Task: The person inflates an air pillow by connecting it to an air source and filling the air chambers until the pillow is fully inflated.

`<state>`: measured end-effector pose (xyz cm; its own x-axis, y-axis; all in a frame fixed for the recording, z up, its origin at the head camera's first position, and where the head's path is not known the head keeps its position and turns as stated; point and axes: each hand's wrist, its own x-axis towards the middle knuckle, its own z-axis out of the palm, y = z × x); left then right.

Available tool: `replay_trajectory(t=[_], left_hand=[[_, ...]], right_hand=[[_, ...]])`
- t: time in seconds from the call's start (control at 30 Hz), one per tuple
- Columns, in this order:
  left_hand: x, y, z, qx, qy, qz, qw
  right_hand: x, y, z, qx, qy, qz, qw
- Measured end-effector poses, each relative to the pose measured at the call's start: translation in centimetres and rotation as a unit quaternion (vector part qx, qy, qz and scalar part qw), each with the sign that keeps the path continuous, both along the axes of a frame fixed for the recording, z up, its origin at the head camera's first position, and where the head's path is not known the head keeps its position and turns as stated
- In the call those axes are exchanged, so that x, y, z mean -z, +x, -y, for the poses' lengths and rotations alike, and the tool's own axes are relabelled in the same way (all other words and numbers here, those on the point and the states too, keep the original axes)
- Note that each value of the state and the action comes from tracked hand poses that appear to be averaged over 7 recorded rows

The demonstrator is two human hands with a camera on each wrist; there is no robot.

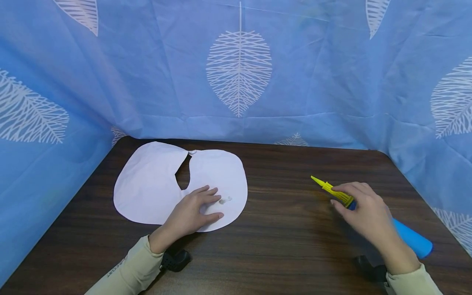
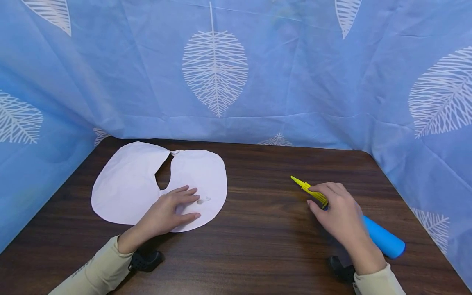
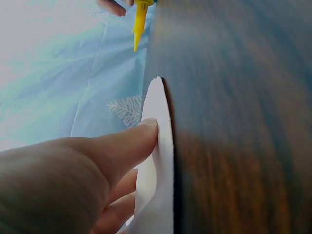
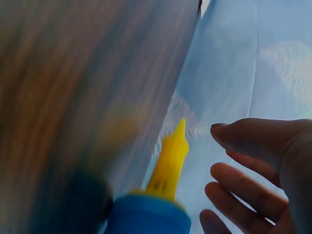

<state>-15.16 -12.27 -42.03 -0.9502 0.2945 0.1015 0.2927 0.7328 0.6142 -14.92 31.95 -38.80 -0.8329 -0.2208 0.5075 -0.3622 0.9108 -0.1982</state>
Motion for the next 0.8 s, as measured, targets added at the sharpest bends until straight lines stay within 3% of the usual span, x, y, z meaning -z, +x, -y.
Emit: replay_trajectory(t=[0.17,0.33,0.47,0.63,0.8], left_hand=[[-0.1,0.0,0.0,0.000,0.000,0.000,1.0000],[0.0,0.0,0.0,0.001,0.001,-0.003,1.0000],[0.1,0.0,0.0,0.000,0.002,-0.005,1.0000],[0.1,0.0,-0.1,-0.002,-0.001,-0.005,1.0000],[0.1,0.0,-0.1,-0.006,-0.008,-0.010,0.9999]], right_hand=[[-0.7,0.0,-1.2,0.037,-0.002,0.033,0.999],[-0.2,-0.3,-1.6,0.059,0.012,0.065,0.996],[0.2,-0.5,-1.9,0.081,0.013,0.118,0.990],[0.3,-0.6,-2.4,0.081,-0.001,0.176,0.981],[0.2,-0.7,-2.4,0.076,0.001,0.194,0.978]])
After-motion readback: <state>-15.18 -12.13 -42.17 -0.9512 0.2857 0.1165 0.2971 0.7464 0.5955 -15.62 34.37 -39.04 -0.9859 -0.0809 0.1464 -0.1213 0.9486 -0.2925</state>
